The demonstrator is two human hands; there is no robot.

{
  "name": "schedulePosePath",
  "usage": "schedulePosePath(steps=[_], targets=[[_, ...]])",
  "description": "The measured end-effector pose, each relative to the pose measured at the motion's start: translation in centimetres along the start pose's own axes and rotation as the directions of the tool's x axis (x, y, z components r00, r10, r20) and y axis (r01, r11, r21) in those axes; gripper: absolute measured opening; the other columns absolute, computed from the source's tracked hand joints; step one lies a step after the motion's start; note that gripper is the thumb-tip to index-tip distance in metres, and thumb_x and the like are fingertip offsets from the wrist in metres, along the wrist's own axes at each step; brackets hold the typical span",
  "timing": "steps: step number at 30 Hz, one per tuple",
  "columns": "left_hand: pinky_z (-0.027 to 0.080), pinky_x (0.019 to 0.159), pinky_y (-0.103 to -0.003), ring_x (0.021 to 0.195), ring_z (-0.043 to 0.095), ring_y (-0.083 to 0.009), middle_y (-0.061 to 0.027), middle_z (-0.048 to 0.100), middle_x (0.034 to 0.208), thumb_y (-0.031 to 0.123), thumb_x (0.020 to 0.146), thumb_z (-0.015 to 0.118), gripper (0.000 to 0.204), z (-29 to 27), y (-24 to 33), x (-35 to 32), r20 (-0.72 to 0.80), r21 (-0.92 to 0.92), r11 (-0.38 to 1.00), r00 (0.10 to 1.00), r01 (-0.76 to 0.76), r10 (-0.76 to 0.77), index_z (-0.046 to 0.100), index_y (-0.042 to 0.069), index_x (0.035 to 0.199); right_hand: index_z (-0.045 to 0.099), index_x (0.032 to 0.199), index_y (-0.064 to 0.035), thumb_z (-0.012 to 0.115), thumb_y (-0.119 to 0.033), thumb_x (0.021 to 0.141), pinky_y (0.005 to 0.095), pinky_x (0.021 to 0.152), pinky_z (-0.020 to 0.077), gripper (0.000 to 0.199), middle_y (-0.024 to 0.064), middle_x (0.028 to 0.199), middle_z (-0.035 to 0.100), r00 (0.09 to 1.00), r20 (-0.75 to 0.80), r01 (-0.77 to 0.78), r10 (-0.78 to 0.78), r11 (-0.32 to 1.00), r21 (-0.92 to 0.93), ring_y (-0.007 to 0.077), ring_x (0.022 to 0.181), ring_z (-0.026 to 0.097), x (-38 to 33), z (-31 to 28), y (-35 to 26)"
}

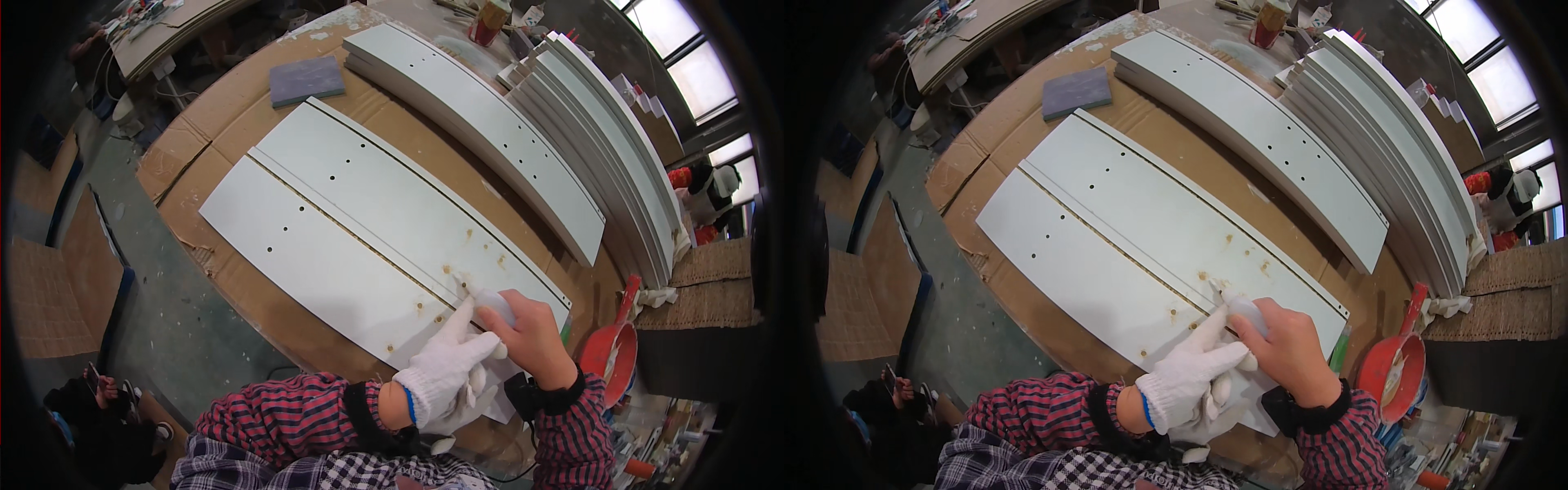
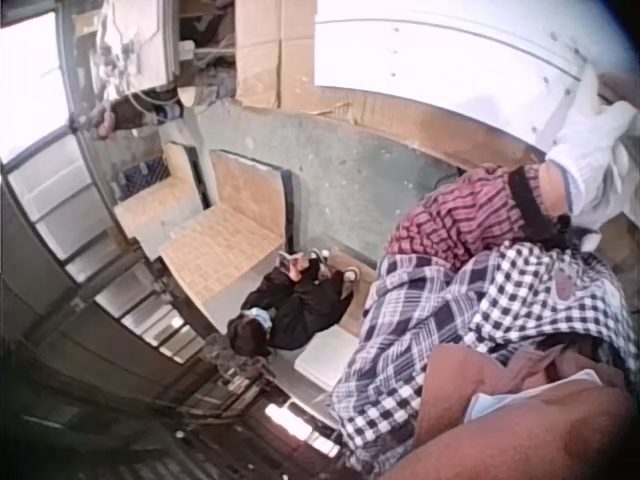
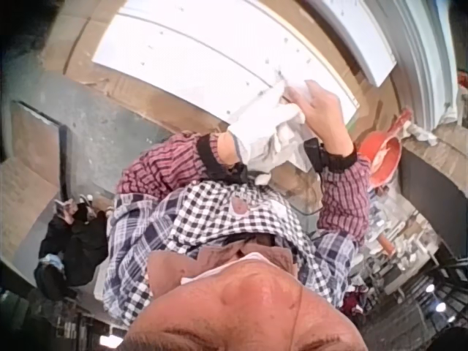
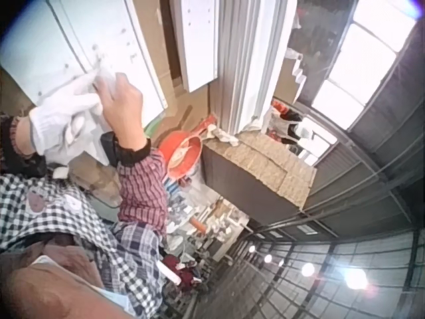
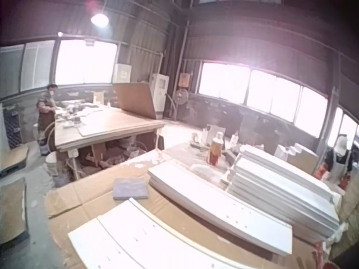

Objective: The person applies glue from a bottle onto specific spots on white rectangular panels. They then use a green utility knife to spread the glue and smooth the surface. The person repeats this process on multiple panels.

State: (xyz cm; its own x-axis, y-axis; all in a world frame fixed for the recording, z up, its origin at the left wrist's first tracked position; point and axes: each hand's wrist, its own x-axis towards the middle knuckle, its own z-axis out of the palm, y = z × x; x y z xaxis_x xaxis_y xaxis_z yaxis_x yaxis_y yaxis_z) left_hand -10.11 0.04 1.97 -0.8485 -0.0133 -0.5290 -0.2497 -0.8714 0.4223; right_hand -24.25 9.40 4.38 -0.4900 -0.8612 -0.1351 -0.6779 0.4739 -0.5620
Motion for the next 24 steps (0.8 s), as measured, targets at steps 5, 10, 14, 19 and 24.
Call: schedulePosePath(steps=[5, 10, 14, 19, 24], targets=[[0.046, 0.036, -0.024, 0.045, 0.052, -0.0087, -0.0086, 0.060, 0.101, 0.018, 0.098, 0.054, 0.068, -0.6, 0.0, 0.1, -0.011, -0.046, 0.998, 0.999, -0.039, 0.038, 0.018, 0.013, 0.155, 0.064, 0.091, 0.0010, 0.071, -0.028, 0.087, 0.0425, 0.056, 0.0482, 0.030, 0.0230, 0.067, 0.061, 0.998, 0.035, 0.046, -0.044, 0.997, -0.062, 0.0409, 0.061, 0.061, 1.0, -0.1, -0.8], [0.046, 0.035, -0.024, 0.045, 0.052, -0.0087, -0.0082, 0.060, 0.099, 0.017, 0.098, 0.054, 0.063, -0.9, 0.0, 0.1, -0.011, -0.055, 0.998, 0.999, -0.043, 0.042, 0.022, 0.011, 0.152, 0.063, 0.087, 0.0012, 0.071, -0.028, 0.087, 0.0435, 0.055, 0.0473, 0.030, 0.0225, 0.065, 0.060, 0.997, 0.061, 0.056, -0.051, 0.996, -0.076, 0.0409, 0.061, 0.060, 1.4, 0.0, -0.9], [0.045, 0.034, -0.023, 0.044, 0.052, -0.0087, -0.0081, 0.059, 0.098, 0.017, 0.098, 0.054, 0.056, -0.8, 0.0, 0.0, -0.003, -0.066, 0.997, 0.999, -0.038, 0.038, 0.027, 0.009, 0.147, 0.062, 0.086, 0.0014, 0.071, -0.028, 0.087, 0.0439, 0.055, 0.0471, 0.031, 0.0225, 0.064, 0.059, 0.997, 0.065, 0.056, -0.050, 0.994, -0.089, 0.0414, 0.061, 0.060, 1.4, 0.1, -0.9], [0.044, 0.034, -0.023, 0.044, 0.053, -0.0086, -0.0081, 0.059, 0.098, 0.017, 0.098, 0.053, 0.054, -0.9, -0.2, 0.1, -0.025, -0.073, 0.996, 0.998, -0.052, 0.050, 0.028, 0.008, 0.145, 0.061, 0.085, 0.0017, 0.071, -0.027, 0.087, 0.0446, 0.055, 0.0470, 0.031, 0.0225, 0.064, 0.059, 0.996, 0.073, 0.055, -0.048, 0.994, -0.099, 0.0416, 0.061, 0.060, 1.5, 0.1, -1.1], [0.044, 0.035, -0.023, 0.045, 0.053, -0.0082, -0.0079, 0.059, 0.097, 0.018, 0.098, 0.054, 0.057, -1.0, 0.0, 0.1, -0.005, -0.054, 0.997, 0.999, -0.049, 0.048, 0.027, 0.008, 0.147, 0.061, 0.083, 0.0018, 0.071, -0.027, 0.087, 0.0451, 0.055, 0.0468, 0.031, 0.0226, 0.063, 0.059, 0.996, 0.065, 0.069, -0.063, 0.992, -0.106, 0.0419, 0.061, 0.060, 1.6, 0.1, -1.2]])
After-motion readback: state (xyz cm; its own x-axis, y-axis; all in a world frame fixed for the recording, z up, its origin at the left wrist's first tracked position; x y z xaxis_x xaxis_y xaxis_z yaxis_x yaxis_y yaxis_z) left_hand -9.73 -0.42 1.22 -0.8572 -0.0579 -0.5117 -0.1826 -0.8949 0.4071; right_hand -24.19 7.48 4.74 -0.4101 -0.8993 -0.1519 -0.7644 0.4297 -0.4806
